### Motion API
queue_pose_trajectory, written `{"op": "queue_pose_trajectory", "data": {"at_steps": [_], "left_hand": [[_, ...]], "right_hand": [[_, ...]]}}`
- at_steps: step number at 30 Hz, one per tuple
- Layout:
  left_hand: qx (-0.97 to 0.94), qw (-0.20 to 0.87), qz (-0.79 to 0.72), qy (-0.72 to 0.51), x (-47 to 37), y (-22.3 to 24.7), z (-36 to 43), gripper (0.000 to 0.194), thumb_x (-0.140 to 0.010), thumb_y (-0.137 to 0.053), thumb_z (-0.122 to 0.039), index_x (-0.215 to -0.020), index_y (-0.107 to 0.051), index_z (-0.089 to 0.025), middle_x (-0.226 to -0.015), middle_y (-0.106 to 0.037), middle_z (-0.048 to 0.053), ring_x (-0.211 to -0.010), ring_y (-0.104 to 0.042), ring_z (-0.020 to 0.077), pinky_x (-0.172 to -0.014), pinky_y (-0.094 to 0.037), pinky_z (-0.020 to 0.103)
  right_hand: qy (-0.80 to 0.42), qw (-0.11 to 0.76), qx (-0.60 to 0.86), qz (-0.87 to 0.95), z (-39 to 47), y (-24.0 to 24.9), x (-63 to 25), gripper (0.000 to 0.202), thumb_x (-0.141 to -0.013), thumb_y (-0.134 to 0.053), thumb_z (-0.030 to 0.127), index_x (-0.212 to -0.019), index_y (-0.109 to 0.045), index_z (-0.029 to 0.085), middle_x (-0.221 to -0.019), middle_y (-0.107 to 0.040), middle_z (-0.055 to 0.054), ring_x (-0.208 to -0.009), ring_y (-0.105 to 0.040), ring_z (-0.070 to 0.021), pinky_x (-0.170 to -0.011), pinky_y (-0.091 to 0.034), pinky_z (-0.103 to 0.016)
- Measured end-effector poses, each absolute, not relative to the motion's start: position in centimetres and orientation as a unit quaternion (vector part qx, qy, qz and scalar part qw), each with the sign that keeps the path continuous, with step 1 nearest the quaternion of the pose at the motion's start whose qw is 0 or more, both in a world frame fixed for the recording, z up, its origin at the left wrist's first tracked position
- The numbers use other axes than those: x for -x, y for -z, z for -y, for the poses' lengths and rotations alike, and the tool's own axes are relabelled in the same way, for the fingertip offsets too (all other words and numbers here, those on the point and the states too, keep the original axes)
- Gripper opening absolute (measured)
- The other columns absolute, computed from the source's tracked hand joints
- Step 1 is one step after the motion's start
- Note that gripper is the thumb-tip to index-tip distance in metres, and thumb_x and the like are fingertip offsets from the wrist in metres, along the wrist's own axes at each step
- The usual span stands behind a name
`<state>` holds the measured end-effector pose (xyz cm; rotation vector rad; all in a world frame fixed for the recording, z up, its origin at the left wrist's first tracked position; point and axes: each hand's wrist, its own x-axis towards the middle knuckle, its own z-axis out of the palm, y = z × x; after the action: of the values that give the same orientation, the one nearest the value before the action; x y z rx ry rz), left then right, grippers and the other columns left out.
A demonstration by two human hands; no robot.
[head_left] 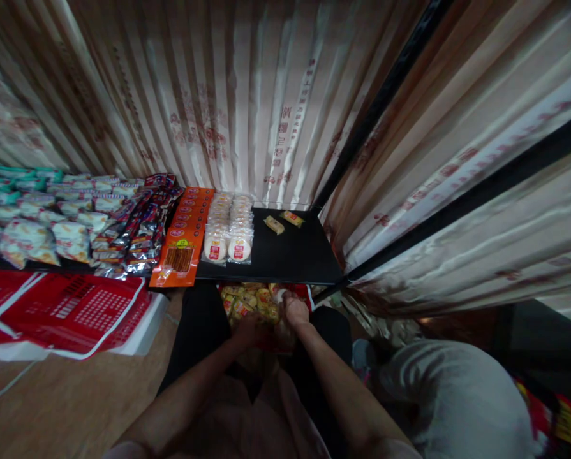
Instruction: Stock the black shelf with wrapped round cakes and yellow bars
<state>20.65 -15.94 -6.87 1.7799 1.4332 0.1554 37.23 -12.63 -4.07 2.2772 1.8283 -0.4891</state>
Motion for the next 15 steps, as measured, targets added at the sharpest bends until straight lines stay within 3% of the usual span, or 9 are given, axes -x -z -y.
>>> {"op": "queue_pose_trajectory", "data": {"at_steps": [4,10,15], "left_hand": [[-0.702,0.414,-0.577,-0.054,-20.5,7.1,16.1,0.024,-0.081,-0.042,-0.015,-0.094,-0.062,-0.018,-0.099,-0.064,0.006,-0.094,-0.058,0.0171,-0.085,-0.043,0.028],[-0.673,0.434,-0.593,-0.081,-20.2,7.0,15.9,0.027,-0.08,-0.043,-0.012,-0.1,-0.06,-0.015,-0.107,-0.063,0.011,-0.101,-0.057,0.0189,-0.089,-0.04,0.029],[-0.623,0.464,-0.616,-0.129,-19.8,7.3,15.5,0.026,-0.079,-0.046,-0.014,-0.102,-0.057,-0.014,-0.104,-0.064,0.009,-0.097,-0.058,0.018,-0.086,-0.042,0.028]], "right_hand": [[0.164,0.091,-0.788,-0.586,12.6,4.6,-36.6,0.059,-0.081,-0.051,0.039,-0.134,-0.039,0.015,-0.129,-0.047,-0.019,-0.113,-0.051,-0.0274,-0.086,-0.04,-0.036],[0.14,0.071,-0.722,-0.674,12.9,4.3,-35.0,0.032,-0.08,-0.053,0.027,-0.109,-0.061,0.018,-0.115,-0.061,-0.012,-0.114,-0.049,-0.024,-0.093,-0.035,-0.032],[0.131,0.039,-0.653,-0.745,14.4,2.8,-32.6,0.026,-0.084,-0.046,0.023,-0.101,-0.065,0.019,-0.101,-0.068,-0.01,-0.108,-0.052,-0.0241,-0.093,-0.036,-0.032]]}}
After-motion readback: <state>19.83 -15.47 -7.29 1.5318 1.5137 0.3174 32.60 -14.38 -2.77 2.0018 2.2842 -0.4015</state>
